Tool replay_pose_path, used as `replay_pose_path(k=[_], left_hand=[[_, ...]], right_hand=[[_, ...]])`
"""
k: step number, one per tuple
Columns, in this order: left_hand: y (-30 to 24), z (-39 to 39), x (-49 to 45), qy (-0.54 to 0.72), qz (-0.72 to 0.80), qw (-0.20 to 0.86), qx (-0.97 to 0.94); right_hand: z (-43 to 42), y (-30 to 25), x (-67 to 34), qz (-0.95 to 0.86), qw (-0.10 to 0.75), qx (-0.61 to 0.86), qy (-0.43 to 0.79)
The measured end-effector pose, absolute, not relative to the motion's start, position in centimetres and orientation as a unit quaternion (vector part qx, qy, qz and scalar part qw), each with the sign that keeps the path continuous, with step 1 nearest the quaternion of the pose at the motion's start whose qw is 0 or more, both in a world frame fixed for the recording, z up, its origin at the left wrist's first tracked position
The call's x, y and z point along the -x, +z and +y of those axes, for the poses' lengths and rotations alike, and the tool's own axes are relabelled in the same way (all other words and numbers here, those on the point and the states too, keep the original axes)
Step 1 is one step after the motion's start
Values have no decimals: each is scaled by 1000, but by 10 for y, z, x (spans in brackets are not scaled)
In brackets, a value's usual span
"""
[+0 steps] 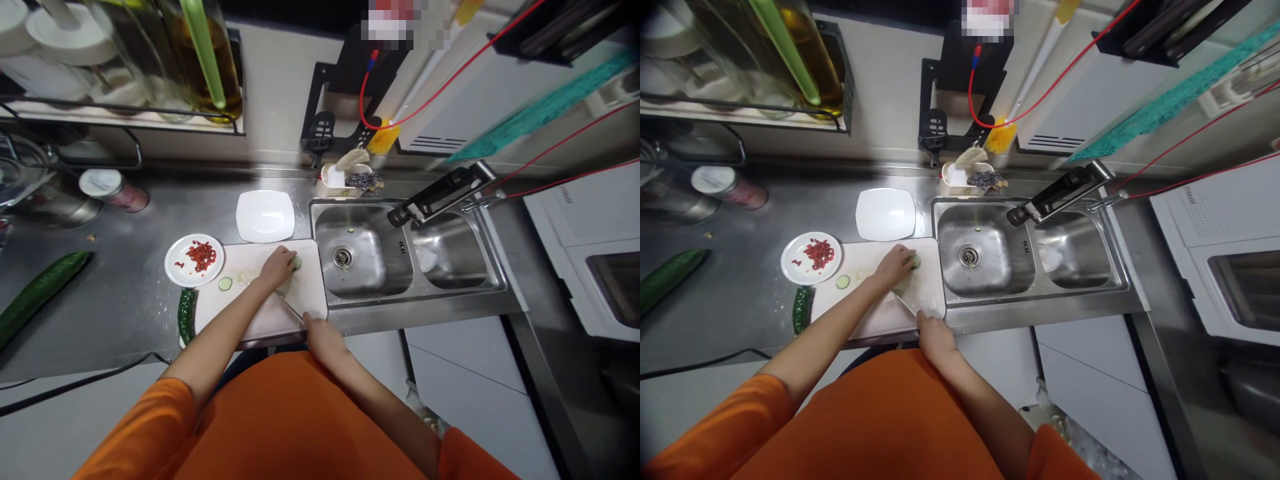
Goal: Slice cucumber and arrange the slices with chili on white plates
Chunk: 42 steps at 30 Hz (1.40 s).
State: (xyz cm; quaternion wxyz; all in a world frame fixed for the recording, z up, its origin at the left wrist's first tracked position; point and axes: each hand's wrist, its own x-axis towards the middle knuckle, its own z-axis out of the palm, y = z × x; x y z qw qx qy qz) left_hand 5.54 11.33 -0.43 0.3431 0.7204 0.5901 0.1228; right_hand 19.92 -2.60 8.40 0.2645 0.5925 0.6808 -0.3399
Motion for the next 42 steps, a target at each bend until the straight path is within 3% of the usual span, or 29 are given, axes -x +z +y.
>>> replay_pose_path(k=[12, 19, 25, 35, 42], left_hand=[[-4, 113, -52, 162, 585, 327, -724], [8, 90, -2, 160, 650, 373, -643], [11, 79, 36, 118, 605, 407, -675], [-9, 47, 40, 168, 623, 255, -720], [-22, 31, 37, 177, 656, 225, -699]], right_hand=[[-24, 84, -199, 676, 265, -594, -347], [-21, 84, -198, 671, 265, -595, -354], [-19, 82, -194, 664, 265, -601, -357], [-9, 88, -176, 678, 269, -597, -333], [-5, 85, -151, 695, 238, -603, -311]])
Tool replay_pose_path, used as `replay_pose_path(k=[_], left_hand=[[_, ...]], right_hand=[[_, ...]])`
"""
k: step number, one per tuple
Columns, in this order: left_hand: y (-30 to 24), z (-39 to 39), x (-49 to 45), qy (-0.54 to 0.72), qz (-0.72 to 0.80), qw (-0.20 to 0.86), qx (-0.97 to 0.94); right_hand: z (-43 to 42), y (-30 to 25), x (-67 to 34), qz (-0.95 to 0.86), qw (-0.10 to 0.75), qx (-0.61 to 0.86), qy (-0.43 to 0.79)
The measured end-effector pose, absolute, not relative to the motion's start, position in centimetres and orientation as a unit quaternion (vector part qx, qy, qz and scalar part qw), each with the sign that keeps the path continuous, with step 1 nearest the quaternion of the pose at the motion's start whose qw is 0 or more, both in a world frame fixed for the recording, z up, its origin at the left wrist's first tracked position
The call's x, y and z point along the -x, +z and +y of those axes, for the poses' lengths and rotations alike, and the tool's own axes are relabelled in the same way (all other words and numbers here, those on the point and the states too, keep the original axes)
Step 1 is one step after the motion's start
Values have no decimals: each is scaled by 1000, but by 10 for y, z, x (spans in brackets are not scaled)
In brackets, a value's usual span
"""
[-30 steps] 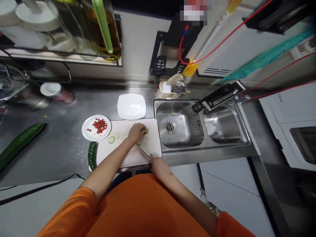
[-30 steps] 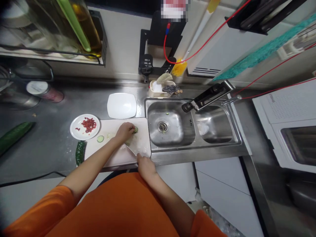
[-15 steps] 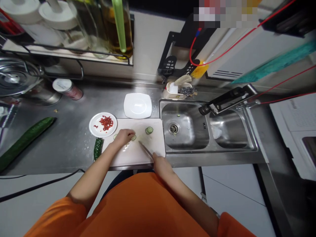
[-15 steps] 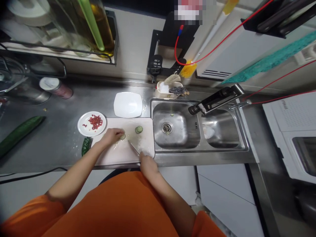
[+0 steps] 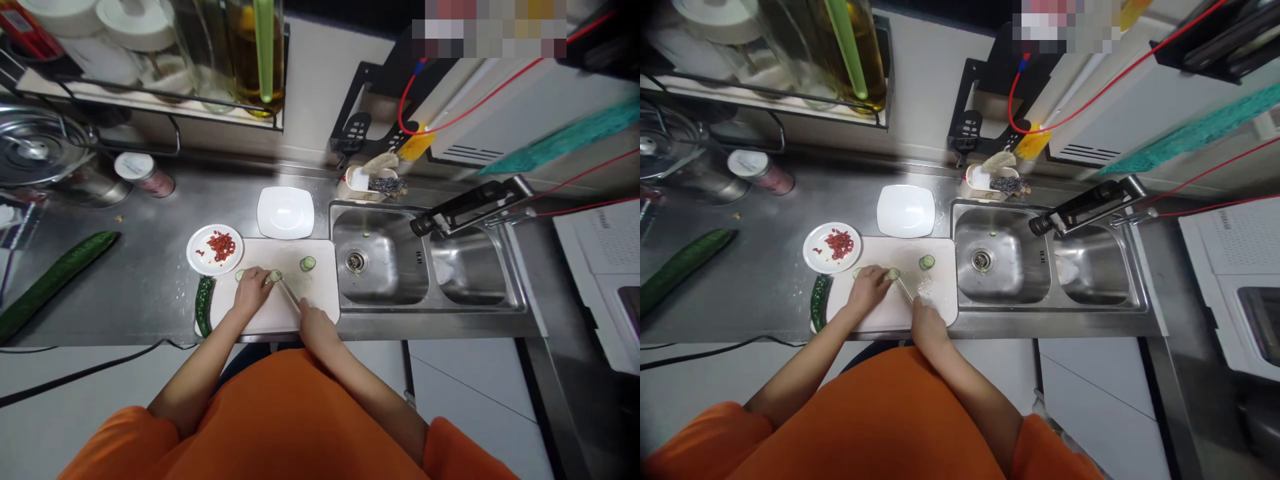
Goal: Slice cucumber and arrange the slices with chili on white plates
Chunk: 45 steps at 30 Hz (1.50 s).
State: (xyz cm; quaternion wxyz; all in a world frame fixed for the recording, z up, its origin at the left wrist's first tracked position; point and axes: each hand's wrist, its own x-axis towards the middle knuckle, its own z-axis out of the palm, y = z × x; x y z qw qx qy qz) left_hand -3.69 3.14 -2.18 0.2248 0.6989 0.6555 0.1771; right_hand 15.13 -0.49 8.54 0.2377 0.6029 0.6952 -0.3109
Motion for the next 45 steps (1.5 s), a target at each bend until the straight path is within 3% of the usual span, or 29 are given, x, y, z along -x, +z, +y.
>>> replay_pose_path(k=[26, 37, 45], left_hand=[[-21, 35, 32, 181, 683, 249, -663], [-7, 44, 27, 175, 704, 269, -633], [6, 40, 27, 197, 734, 347, -550]], right_hand=[[-2, 71, -135, 692, 205, -606, -335], [-18, 89, -162, 669, 274, -592, -357], [-20, 96, -178, 658, 285, -593, -365]])
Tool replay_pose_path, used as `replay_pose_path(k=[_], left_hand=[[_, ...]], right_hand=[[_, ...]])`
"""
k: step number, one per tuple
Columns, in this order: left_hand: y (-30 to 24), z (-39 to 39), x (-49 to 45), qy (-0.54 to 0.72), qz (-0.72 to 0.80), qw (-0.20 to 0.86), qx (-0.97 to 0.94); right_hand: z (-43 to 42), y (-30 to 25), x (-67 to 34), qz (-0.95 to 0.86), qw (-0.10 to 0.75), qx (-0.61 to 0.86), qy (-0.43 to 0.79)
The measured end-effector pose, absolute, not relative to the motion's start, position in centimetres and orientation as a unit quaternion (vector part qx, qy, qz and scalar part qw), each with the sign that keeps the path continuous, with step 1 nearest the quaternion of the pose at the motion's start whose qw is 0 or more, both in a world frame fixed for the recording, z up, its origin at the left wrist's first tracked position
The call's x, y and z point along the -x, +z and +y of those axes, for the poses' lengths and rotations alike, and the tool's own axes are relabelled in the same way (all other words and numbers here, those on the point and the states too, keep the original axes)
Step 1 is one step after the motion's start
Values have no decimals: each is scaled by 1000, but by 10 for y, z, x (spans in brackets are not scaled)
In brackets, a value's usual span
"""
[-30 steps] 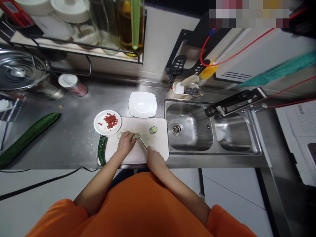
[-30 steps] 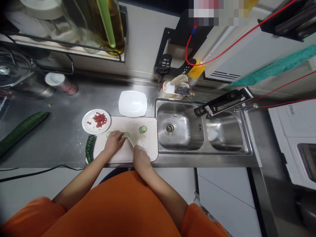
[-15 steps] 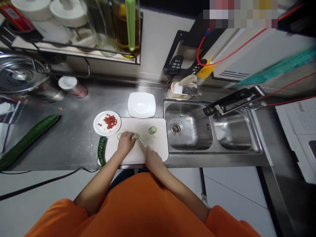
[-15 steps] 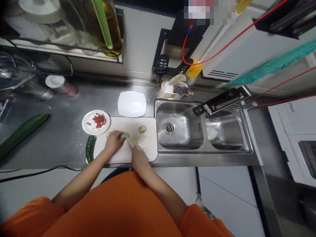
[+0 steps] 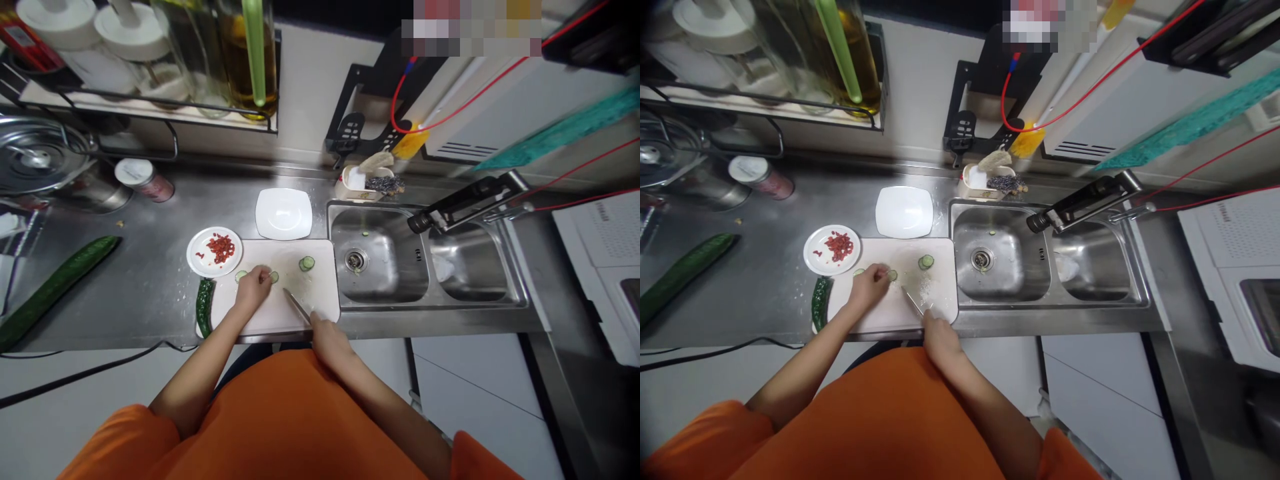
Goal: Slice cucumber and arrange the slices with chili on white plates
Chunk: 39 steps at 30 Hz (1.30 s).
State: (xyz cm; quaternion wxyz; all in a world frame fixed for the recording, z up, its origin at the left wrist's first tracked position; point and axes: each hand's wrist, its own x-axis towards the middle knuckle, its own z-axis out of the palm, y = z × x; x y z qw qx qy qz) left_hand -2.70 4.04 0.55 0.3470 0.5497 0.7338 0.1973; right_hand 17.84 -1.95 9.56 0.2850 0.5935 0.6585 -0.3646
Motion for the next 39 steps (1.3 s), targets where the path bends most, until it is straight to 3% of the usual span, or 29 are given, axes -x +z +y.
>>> replay_pose_path(k=[12, 26, 32, 39], left_hand=[[10, 18, 80, 198, 823, 286, -449], [8, 15, 76, 122, 810, 146, -555], [12, 55, 31, 192, 705, 235, -641], [0, 107, -38, 125, 620, 325, -703]], right_hand=[[-16, 95, -179, 656, 282, -592, -374], [-19, 88, -183, 664, 272, -592, -366], [-18, 91, -183, 673, 270, -582, -367], [-18, 88, -181, 678, 269, -584, -357]])
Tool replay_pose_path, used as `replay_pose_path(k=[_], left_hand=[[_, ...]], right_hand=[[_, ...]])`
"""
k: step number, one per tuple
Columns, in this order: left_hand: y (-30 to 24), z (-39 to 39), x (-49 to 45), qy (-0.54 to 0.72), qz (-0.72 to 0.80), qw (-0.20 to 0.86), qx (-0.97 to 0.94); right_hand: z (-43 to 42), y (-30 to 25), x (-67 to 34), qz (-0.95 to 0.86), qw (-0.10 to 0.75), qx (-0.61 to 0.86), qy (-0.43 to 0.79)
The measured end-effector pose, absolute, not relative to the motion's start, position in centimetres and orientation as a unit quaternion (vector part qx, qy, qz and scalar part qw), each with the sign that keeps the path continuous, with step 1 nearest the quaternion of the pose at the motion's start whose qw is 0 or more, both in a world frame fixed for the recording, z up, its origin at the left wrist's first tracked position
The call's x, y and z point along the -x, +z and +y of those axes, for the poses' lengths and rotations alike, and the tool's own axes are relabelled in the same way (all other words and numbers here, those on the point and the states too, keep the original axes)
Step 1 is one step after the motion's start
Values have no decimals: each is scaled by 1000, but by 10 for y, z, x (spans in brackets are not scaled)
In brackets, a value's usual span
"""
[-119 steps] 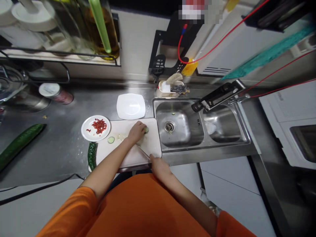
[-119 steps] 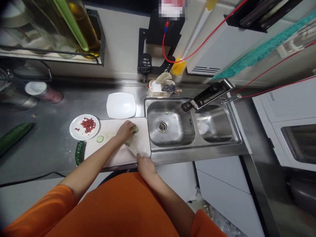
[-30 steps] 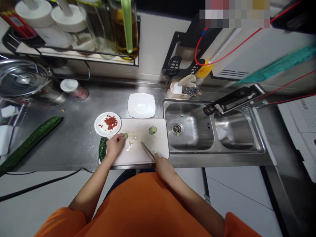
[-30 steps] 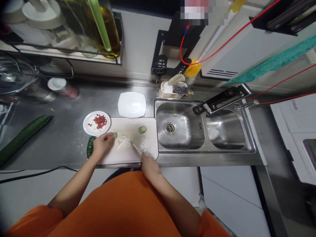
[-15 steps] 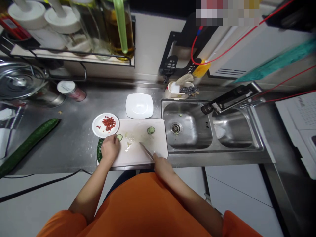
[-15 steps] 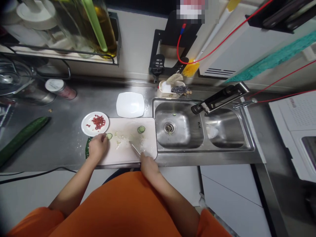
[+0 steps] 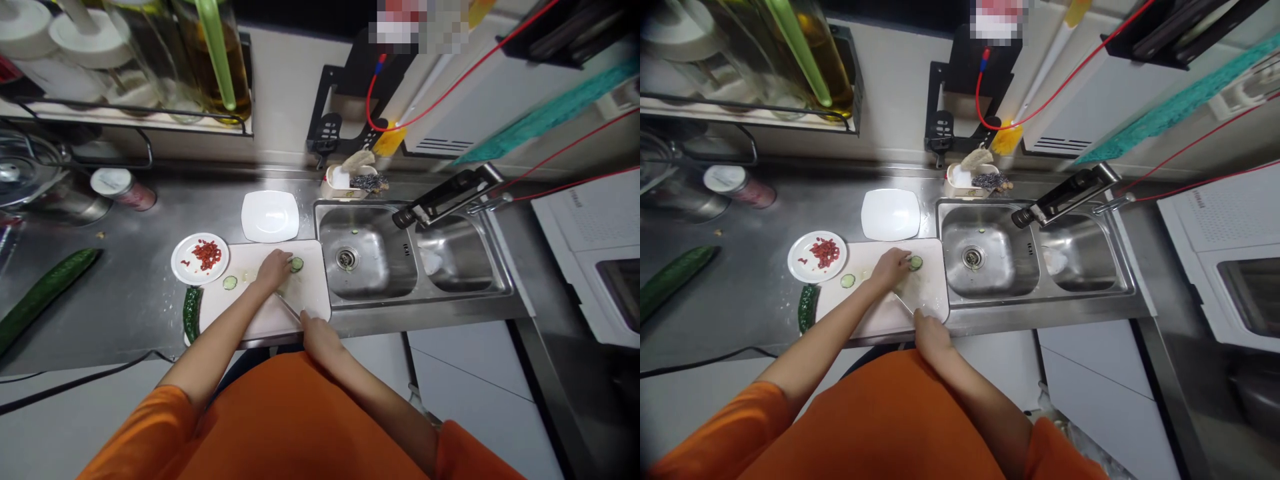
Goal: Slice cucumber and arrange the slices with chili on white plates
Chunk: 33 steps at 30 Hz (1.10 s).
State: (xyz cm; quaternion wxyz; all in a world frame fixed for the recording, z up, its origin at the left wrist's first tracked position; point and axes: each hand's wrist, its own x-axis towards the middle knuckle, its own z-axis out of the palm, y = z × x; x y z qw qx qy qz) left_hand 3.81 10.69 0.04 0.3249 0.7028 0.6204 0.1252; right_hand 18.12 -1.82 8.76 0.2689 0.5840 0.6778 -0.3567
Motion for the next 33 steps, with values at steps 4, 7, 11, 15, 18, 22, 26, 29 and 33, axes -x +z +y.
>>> replay_pose_path(k=[4, 7, 11, 15, 18, 22, 26, 29, 33], left_hand=[[-6, 111, -49, 119, 615, 338, -703], [-8, 111, -49, 122, 607, 343, -706], [-8, 111, -48, 131, 601, 333, -715], [-8, 110, -49, 144, 604, 325, -713], [-7, 110, -50, 143, 615, 335, -699], [-2, 108, -45, 153, 629, 379, -661], [6, 101, -19, 158, 645, 413, -623], [10, 92, 9, 144, 648, 413, -623], [10, 83, 33, 120, 600, 418, -671]], right_hand=[[-20, 85, -182, 681, 256, -587, -355], [-21, 83, -183, 684, 250, -588, -353], [-20, 82, -184, 680, 258, -585, -360], [-19, 81, -184, 681, 259, -583, -359], [-18, 81, -183, 682, 260, -582, -359], [-17, 83, -181, 683, 258, -584, -353], [-16, 84, -181, 685, 257, -586, -349], [-16, 85, -183, 682, 261, -582, -357], [-15, 84, -183, 685, 260, -581, -354]])
